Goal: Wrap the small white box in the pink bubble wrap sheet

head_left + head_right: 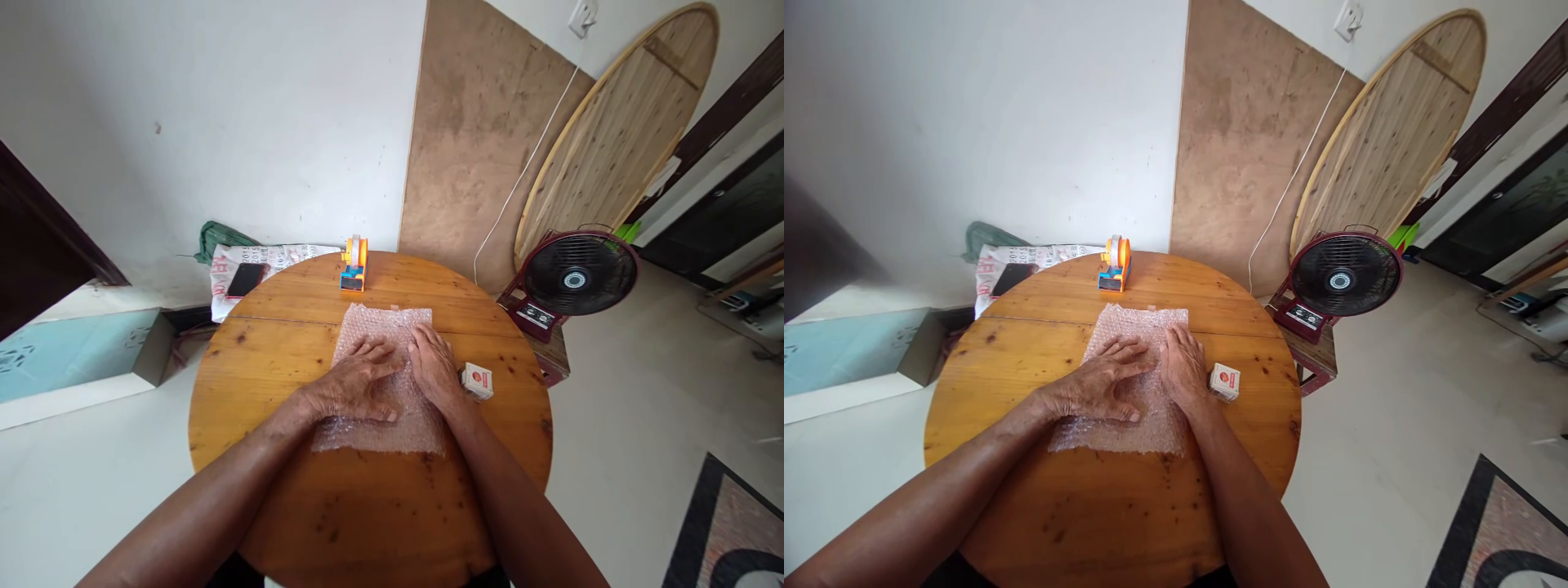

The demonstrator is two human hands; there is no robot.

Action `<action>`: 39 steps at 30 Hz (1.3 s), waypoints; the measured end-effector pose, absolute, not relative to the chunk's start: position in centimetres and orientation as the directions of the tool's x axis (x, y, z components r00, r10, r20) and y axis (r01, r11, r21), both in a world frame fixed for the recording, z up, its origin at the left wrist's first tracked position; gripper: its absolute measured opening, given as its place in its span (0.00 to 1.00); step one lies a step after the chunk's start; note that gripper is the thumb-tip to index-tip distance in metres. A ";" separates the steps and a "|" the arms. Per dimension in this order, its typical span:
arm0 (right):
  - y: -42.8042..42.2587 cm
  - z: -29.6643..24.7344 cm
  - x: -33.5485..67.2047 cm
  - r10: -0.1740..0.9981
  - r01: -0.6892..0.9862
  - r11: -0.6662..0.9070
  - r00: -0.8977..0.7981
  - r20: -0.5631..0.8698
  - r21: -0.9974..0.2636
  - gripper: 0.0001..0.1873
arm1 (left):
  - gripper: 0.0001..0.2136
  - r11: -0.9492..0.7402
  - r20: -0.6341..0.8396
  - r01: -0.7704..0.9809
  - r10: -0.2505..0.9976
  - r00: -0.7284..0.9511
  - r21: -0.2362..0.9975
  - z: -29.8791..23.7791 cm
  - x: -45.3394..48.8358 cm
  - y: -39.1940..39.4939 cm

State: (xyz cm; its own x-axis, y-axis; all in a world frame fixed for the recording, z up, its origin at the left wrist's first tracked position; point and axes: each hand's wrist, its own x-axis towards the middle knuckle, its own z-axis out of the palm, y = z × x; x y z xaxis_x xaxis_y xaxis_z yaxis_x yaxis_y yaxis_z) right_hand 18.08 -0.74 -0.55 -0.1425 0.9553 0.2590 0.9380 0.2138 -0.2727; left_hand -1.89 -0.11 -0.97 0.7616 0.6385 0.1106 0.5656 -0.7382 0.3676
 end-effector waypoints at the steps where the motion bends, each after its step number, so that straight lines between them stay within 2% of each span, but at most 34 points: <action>1: -0.9 -0.5 18.0 0.950 0.934 0.228 -0.152 0.271 -0.275 0.24 | 0.43 -0.739 0.110 0.566 0.638 0.763 0.365 -1.0 -1.9 -0.1; 17: -1.9 -0.1 18.3 0.924 0.942 0.255 -0.171 0.342 -0.216 0.23 | 0.43 -0.750 0.131 0.554 0.629 0.766 0.362 -0.8 -2.0 -0.2; 22: -1.9 0.5 18.4 0.913 0.924 0.274 -0.163 0.375 -0.266 0.22 | 0.43 -0.745 0.146 0.551 0.635 0.759 0.376 -0.9 -2.0 -0.2; 26: -3.0 3.1 18.4 0.900 0.889 0.316 -0.170 0.401 -0.331 0.21 | 0.42 -0.744 0.139 0.557 0.637 0.759 0.369 -0.8 -2.0 -0.2; 31: -5.8 7.0 20.2 0.921 0.875 0.318 -0.193 0.339 -0.366 0.18 | 0.39 -0.761 0.165 0.542 0.622 0.766 0.356 -0.6 -1.9 -0.3; 33: -6.9 7.5 21.9 0.935 0.899 0.297 -0.205 0.291 -0.322 0.19 | 0.38 -0.760 0.174 0.540 0.624 0.762 0.361 -0.7 -1.9 -0.3; 35: -7.5 7.2 23.7 0.954 0.944 0.247 -0.196 0.227 -0.219 0.24 | 0.37 -0.760 0.184 0.536 0.624 0.759 0.367 -0.9 -1.9 -0.2; 37: -7.8 6.1 25.4 0.978 0.980 0.151 -0.128 0.164 -0.132 0.31 | 0.36 -0.766 0.191 0.529 0.618 0.762 0.366 -1.0 -1.9 -0.1; 39: -7.8 4.9 26.5 0.993 0.990 0.076 -0.064 0.103 -0.117 0.33 | 0.35 -0.771 0.201 0.527 0.614 0.763 0.357 -1.1 -1.9 0.0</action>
State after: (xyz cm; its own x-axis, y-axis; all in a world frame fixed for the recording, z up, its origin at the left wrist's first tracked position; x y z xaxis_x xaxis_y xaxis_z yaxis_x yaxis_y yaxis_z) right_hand 26.51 -7.79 4.86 -0.0639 0.9926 0.1035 0.9903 0.0759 -0.1167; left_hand -1.90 -0.05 -1.08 0.7633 0.6141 0.2007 0.5267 -0.7714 0.3570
